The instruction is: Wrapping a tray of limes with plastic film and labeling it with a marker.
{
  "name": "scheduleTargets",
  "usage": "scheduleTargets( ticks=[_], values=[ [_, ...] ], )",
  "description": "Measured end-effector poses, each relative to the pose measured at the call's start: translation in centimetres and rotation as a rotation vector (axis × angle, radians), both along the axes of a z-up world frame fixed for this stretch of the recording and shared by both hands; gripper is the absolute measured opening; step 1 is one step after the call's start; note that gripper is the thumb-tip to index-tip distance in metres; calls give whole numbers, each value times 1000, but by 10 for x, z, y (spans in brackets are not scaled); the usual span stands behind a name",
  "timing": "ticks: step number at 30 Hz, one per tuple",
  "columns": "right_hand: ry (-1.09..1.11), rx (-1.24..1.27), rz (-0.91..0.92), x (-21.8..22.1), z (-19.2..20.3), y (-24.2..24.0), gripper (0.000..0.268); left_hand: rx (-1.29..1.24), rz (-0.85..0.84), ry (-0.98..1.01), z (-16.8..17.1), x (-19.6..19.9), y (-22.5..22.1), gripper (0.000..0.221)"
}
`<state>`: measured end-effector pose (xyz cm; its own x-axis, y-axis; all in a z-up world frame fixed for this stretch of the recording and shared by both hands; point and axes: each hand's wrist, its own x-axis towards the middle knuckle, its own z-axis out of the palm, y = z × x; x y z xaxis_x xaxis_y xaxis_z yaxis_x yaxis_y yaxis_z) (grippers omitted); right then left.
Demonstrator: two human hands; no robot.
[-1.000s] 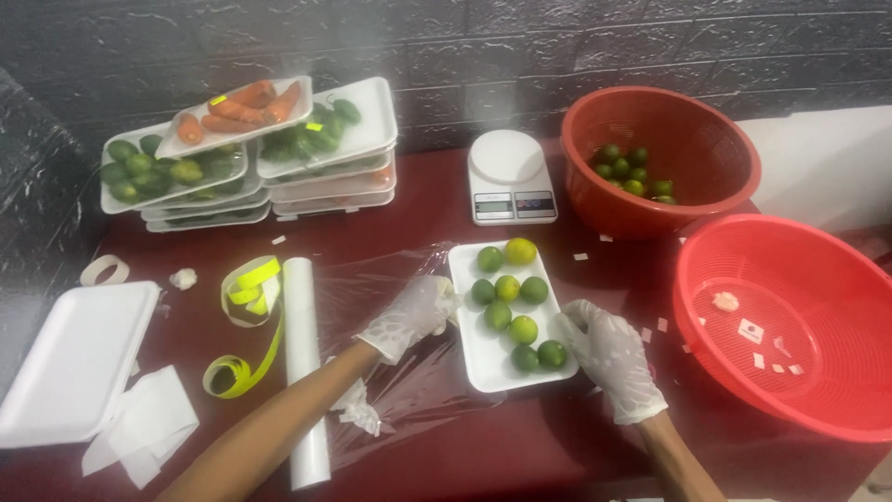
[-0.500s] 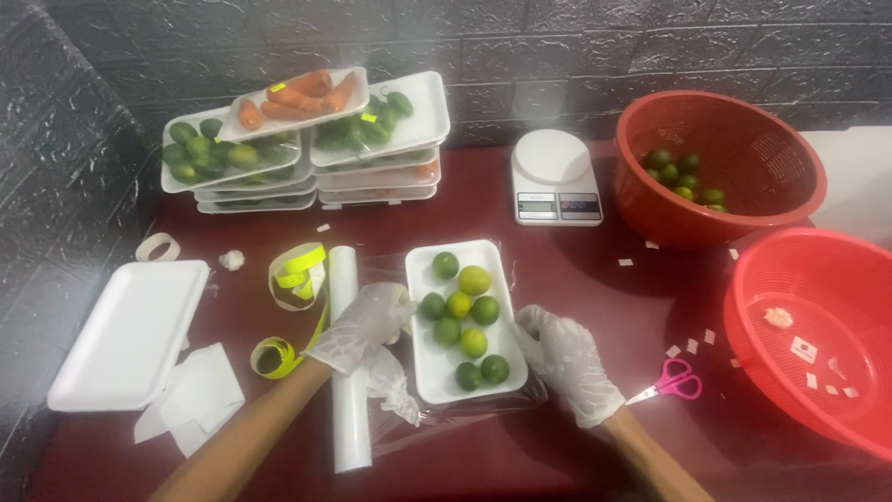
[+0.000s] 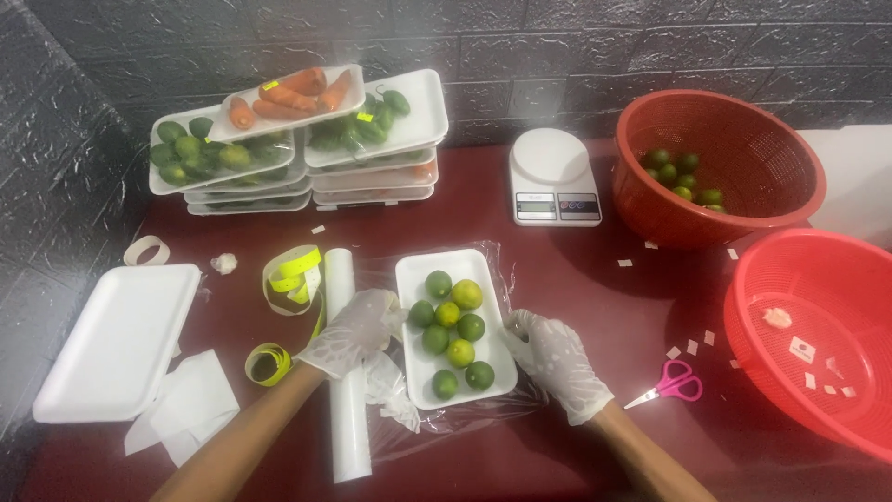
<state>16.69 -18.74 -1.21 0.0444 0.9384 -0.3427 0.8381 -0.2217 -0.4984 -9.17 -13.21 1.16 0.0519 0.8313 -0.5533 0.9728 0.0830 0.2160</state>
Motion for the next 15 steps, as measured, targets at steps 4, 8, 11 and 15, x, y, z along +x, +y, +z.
scheduleTargets(
  ticks=[4,8,11,15],
  values=[
    [1,0,0,-3,8,-2,30,-139,-24,35,19,7,-3,47],
    [-6,-38,-23,3,-8,3,31,-68,16,55,8,6,-10,50],
    [7,-33,1,4,9,-1,32,-54,238,-98,36,13,-16,55],
    [38,-21,-27,9,22,-7,35,331,174,86,-52,-32,-8,47]
  ],
)
